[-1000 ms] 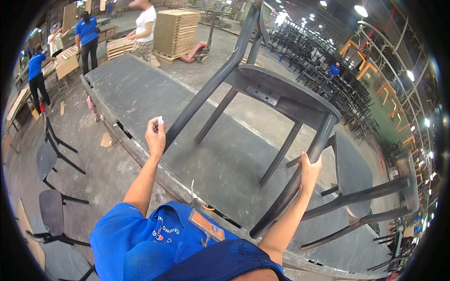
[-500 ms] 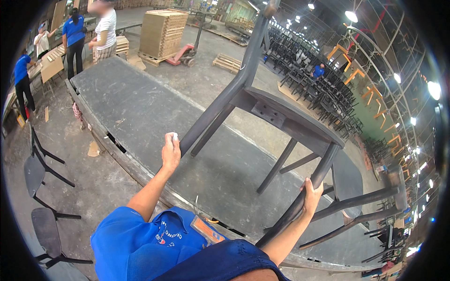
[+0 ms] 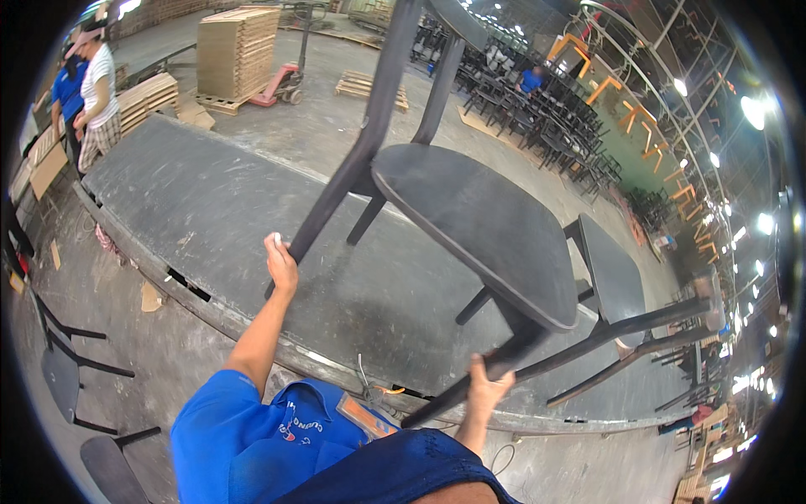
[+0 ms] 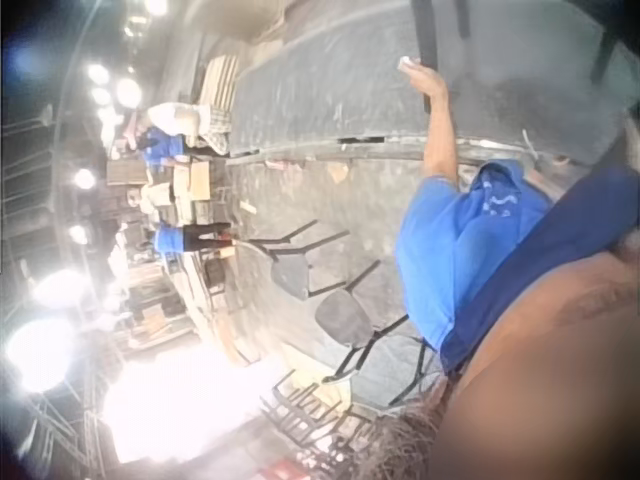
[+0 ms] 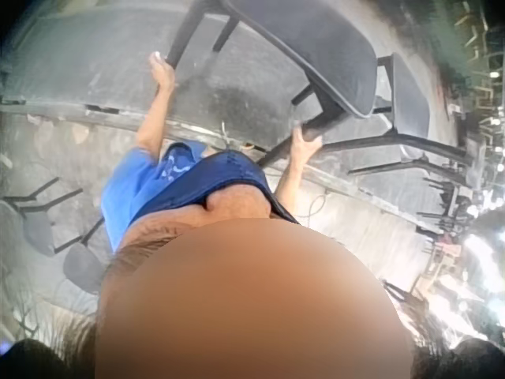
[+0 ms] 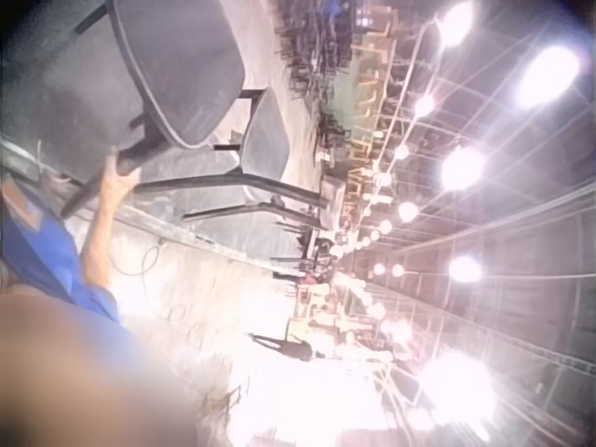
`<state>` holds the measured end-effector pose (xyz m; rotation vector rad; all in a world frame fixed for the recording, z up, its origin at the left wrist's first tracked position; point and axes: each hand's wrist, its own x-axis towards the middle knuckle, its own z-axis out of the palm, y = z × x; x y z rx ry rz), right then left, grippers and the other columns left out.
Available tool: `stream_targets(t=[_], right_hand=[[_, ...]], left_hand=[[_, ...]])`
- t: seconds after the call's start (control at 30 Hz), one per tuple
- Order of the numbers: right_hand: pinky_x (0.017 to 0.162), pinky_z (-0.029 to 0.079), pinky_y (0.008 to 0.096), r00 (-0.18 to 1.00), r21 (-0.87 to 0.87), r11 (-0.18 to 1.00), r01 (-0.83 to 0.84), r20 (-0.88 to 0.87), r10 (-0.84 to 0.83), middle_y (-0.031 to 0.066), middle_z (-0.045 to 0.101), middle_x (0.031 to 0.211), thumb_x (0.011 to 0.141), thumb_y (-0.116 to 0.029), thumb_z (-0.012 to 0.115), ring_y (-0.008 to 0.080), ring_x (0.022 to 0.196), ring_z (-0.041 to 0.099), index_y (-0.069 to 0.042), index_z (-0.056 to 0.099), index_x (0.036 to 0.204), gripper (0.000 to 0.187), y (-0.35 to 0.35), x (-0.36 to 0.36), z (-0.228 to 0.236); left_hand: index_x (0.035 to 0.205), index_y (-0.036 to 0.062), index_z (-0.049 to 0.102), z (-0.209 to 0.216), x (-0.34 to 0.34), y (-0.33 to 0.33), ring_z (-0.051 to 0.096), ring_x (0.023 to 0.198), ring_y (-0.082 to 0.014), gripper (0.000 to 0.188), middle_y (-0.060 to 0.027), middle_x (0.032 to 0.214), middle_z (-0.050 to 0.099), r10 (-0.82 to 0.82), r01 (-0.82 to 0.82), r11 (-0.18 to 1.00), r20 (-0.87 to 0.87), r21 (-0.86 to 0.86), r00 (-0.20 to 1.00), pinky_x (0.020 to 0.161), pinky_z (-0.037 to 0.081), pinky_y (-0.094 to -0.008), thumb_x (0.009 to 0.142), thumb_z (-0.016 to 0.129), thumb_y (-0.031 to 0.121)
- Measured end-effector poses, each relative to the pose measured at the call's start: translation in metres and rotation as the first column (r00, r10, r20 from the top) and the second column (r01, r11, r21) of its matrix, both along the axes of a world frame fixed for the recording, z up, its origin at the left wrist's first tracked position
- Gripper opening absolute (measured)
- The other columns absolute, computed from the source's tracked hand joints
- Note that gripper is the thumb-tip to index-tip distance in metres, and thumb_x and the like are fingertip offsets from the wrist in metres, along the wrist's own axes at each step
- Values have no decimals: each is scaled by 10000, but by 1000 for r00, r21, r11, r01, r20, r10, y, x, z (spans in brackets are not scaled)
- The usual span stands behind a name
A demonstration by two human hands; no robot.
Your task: The person wipes the surfaces of black chairs with a white cloth in a factory setting. They lift and rotate each chair to clean the seat, backrest, and legs, then place the chair back down and move to the next one.
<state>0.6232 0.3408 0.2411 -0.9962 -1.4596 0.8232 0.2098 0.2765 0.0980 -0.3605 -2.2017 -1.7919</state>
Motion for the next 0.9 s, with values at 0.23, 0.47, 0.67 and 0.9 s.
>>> stream_targets(t=[0.23,0.47,0.67,0.9], right_hand=[[613,441,246,963,-216,938,-269,-38,268,-17,565,756,737,-91,787,83,668,519,-40,589,839,229,-59,-97,20],[687,440,262,828,-329,767,-551,-329,454,21,558,825,733,-47,783,108,752,528,-47,541,943,321,-64,-120,45],[664,451,252,769,-248,765,-594,-456,449,25,548,808,739,28,741,110,716,536,-38,516,970,329,-28,-117,66],[635,482,296,795,-151,821,-551,-393,462,58,558,817,787,-27,688,153,705,559,-44,492,1017,303,16,-118,85]], left_hand=[[1160,9,437,10,-84,57,643,915,-309,284,-171,1007,639,198,-206,957,61,202,978,812,491,-396,1013,361,240],[1024,41,422,22,98,-16,630,911,-209,308,-139,941,636,-592,483,772,192,415,783,852,495,-344,1027,333,336],[1096,59,388,16,212,-86,634,909,-199,243,-168,949,646,-812,669,573,437,474,386,846,494,-346,1031,292,273],[1072,63,491,0,249,-71,572,853,-146,253,-78,865,555,-786,711,606,404,357,467,779,450,-327,1021,361,274]])
